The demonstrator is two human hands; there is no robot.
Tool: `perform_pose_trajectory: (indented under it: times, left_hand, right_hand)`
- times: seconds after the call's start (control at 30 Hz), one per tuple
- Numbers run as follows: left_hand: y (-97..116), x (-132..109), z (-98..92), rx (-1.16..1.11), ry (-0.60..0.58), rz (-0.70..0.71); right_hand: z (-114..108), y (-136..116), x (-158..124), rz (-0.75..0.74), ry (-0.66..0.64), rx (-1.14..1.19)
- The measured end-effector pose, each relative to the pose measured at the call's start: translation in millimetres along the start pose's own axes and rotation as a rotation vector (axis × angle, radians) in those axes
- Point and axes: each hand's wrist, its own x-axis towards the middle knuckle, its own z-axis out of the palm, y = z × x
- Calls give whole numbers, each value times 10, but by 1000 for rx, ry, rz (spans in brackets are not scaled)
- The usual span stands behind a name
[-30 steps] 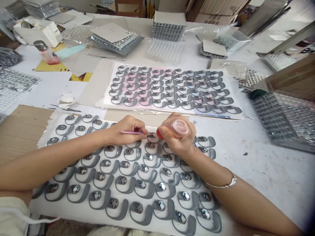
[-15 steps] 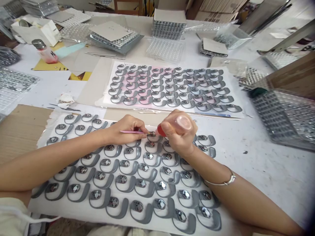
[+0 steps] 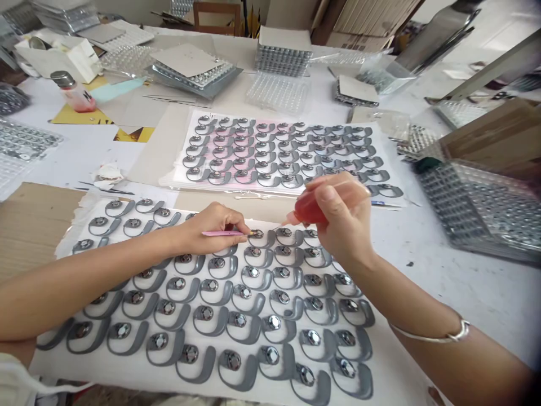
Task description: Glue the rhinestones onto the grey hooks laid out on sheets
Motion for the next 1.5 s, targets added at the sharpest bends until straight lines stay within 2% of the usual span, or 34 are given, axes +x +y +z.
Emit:
perform_pose_trajectory:
  times: [0.1, 0.17, 0.27, 0.37, 0.47, 0.57, 0.63, 0.73, 0.83, 0.93, 1.13, 1.23, 1.37, 1.5]
  left_hand:
    - [60, -37, -21, -36, 11, -36]
    - [128, -44, -70, -39, 93, -78]
    - [230, 24, -192, 78, 245, -108]
    - [267, 198, -288, 270, 297, -120]
    - [219, 407, -265, 448, 227, -158]
    - [131, 566, -154, 624, 107, -240]
    - [77, 630, -88, 710, 73, -294]
    - [26, 688, -59, 732, 99, -311]
    - [12, 721, -91, 643, 93, -313]
    - [13, 717, -121, 645, 49, -314]
    - [63, 562, -151, 820, -34, -188]
    - [107, 478, -160, 768, -91, -158]
    - [104, 414, -146, 707, -185, -41]
    - [65, 382, -134, 639, -190, 10]
  right_hand:
    - [-113, 73, -28, 58, 57, 123]
    - [-175, 142, -50, 82, 41, 204]
    - [-220, 243, -108, 166, -60, 332]
    - [-222, 297, -178, 301, -213, 364]
    - [-220, 296, -225, 416, -363, 291]
    - [-225, 277, -247, 419, -465, 219]
    - [-227, 274, -255, 420, -521, 192]
    - [-223, 288, -268, 479, -547, 182]
    - [-212, 298, -282, 563, -546, 210]
    - [-198, 289, -288, 577, -567, 220]
    - [-178, 262, -277, 498, -585, 178]
    - [-179, 267, -275, 511, -574, 172]
    - [-173, 266, -271, 509, -557, 131]
    - [-154, 253, -272, 479, -529, 88]
